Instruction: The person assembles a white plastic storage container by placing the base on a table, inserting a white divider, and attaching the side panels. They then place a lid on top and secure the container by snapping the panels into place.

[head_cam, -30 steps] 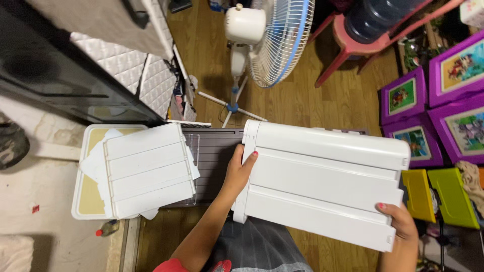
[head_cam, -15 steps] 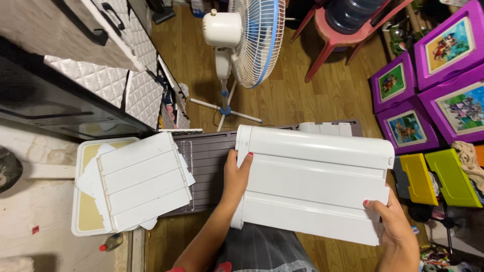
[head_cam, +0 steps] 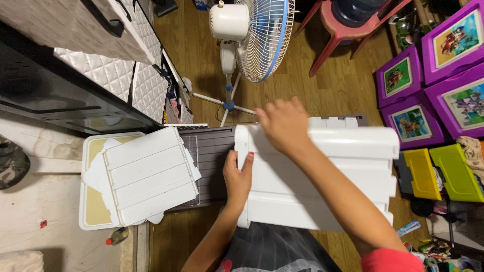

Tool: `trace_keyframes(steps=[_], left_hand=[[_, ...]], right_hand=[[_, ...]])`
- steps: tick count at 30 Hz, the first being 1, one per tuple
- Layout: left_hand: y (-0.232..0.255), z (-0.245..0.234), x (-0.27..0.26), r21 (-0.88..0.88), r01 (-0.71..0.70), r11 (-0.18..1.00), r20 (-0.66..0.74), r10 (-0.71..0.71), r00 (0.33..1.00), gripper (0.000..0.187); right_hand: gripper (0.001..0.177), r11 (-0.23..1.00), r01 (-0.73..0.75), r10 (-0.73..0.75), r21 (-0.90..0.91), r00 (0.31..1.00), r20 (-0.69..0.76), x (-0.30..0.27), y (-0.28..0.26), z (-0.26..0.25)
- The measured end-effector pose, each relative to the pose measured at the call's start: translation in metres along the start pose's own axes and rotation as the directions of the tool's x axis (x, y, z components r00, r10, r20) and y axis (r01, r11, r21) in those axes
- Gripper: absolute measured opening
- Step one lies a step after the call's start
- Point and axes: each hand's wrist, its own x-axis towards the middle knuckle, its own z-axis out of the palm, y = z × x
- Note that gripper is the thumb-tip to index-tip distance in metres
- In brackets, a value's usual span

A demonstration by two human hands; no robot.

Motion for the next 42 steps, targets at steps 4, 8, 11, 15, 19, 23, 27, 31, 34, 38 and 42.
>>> trace_keyframes(steps=[4,8,11,15,19,23,27,31,34,38,42], left_hand=[[-0.018,-0.006,-0.011,0.021,0.07,0.997,0.021,-0.071,0.997,0.027],[-0.041,-0.016,0.026,-0.438,0.102,0.893,0.073,-0.078,0.994,0.03],[-0.054,-0.024,0.092,-0.326,0.009,0.945,0.297,0.094,0.95,0.046],[-0.057,0.001,0.157,-0.204,0.297,0.933,0.747,-0.048,0.664,0.048],[-0.056,0.022,0.146,-0.267,0.419,0.868,0.769,-0.069,0.635,0.056],[-0.05,0.032,0.122,-0.299,0.463,0.835,0.692,-0.144,0.708,0.064],[-0.033,0.034,0.11,-0.148,0.178,0.973,0.576,-0.062,0.815,0.055],[-0.015,0.036,0.107,-0.09,-0.032,0.995,0.6,0.08,0.796,0.048],[-0.007,0.045,0.104,-0.085,0.025,0.996,0.614,0.033,0.788,0.046],[-0.001,0.052,0.095,-0.029,-0.007,1.0,0.61,0.024,0.792,0.051],[0.006,0.056,0.079,-0.06,0.036,0.998,0.594,0.007,0.805,0.068]], right_hand=[[0.058,0.979,-0.203,0.189,0.001,0.914,0.359,0.003,-0.027,0.049],[0.047,0.994,-0.075,0.054,0.085,0.971,0.231,-0.016,-0.028,0.064],[0.044,1.0,0.022,-0.027,0.021,0.961,0.277,-0.015,-0.027,0.068],[0.03,0.995,0.103,-0.102,0.003,0.987,0.122,-0.01,-0.024,0.063],[0.04,0.976,-0.187,0.172,0.108,0.976,0.134,-0.009,-0.018,0.054],[0.044,0.962,-0.234,0.202,0.139,0.956,0.211,-0.017,-0.005,0.05],[0.042,0.986,-0.126,0.11,0.108,0.984,0.141,-0.025,0.006,0.048],[0.042,0.983,-0.132,0.114,0.126,0.984,0.14,-0.031,0.016,0.049],[0.042,0.988,-0.111,0.096,0.11,0.987,0.131,-0.037,0.026,0.046],[0.05,0.89,-0.419,0.379,0.18,0.899,0.218,-0.045,0.028,0.038],[0.05,0.87,-0.45,0.4,0.202,0.883,0.244,-0.053,0.027,0.026]])
